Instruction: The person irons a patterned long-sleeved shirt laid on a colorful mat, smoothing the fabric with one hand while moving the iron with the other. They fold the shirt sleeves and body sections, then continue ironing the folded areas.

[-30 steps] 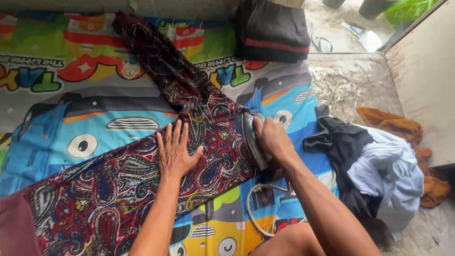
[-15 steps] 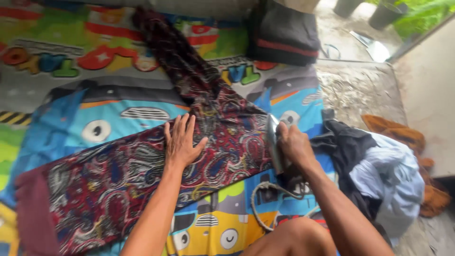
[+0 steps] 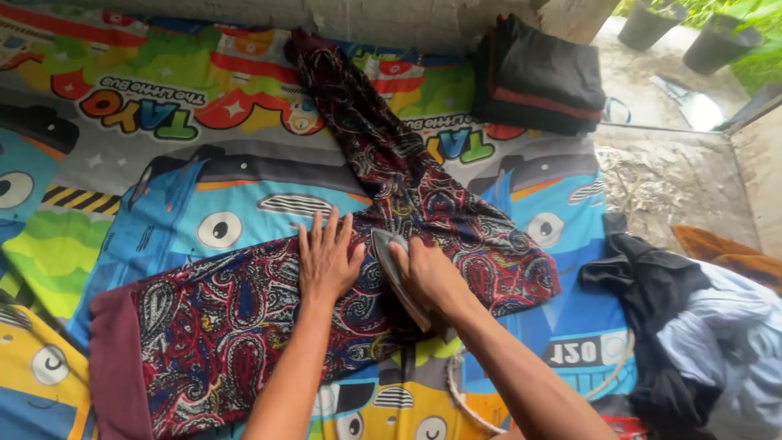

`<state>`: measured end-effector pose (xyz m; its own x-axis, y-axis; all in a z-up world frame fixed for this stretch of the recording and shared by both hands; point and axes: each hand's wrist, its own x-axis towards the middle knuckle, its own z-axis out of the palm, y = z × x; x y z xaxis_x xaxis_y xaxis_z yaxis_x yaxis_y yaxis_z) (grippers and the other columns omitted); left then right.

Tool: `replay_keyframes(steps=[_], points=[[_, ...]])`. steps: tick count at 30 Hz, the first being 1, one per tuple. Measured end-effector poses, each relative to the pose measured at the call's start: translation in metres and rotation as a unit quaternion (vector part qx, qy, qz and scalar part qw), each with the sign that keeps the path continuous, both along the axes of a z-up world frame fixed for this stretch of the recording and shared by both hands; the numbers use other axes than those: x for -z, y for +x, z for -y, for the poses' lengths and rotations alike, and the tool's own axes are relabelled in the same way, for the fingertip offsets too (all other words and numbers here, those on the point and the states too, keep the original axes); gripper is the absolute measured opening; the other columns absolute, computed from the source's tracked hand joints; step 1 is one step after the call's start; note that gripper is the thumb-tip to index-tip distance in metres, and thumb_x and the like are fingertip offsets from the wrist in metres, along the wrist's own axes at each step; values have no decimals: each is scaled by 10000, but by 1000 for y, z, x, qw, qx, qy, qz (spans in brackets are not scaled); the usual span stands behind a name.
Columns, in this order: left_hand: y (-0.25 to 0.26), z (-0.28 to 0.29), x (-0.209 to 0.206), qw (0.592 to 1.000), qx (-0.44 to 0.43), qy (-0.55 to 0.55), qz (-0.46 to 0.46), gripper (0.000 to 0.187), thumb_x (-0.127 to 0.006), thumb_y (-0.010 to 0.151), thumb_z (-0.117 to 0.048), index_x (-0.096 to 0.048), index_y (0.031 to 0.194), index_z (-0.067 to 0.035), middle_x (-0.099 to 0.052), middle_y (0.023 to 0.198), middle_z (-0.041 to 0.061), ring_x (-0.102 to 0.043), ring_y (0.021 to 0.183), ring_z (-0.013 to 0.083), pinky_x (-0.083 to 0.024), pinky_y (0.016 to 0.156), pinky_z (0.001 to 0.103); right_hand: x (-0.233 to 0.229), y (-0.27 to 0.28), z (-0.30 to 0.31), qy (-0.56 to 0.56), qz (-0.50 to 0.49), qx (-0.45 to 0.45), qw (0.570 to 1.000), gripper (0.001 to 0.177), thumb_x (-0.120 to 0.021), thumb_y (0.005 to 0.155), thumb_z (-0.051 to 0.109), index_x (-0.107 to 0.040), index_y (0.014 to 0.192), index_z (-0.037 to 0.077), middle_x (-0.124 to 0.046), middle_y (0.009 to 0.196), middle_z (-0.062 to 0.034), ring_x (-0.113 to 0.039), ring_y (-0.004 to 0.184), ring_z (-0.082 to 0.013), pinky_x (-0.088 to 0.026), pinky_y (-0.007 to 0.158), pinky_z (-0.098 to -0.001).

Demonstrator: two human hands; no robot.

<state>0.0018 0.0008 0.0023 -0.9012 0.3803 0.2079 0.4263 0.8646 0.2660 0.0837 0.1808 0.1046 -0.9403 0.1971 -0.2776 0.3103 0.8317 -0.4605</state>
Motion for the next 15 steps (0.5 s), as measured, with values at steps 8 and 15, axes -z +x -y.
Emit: replay_keyframes(steps=[8, 15], points=[[0, -1, 5, 1000, -6, -12, 25, 625, -331, 983, -360, -396, 1589, -217, -284, 1692, 86, -197, 1563, 366, -99, 1250, 624, 12, -46, 13, -12, 2, 29, 1000, 645, -344, 1017, 642, -586, 1084, 49, -703, 1018, -335, -696, 1033, -516, -569, 856, -615], [-5, -1, 24, 988, -13, 48, -148, 573, -479, 925, -337, -585, 1467, -183, -493, 1566, 114, -410, 1464, 371, -271, 1191, 641, -3, -3, -22, 13, 46, 38, 998, 677, -309, 1023, 660, -585, 1137, 52, -682, 1104, -359, -656, 1118, -543, -532, 933, -635]])
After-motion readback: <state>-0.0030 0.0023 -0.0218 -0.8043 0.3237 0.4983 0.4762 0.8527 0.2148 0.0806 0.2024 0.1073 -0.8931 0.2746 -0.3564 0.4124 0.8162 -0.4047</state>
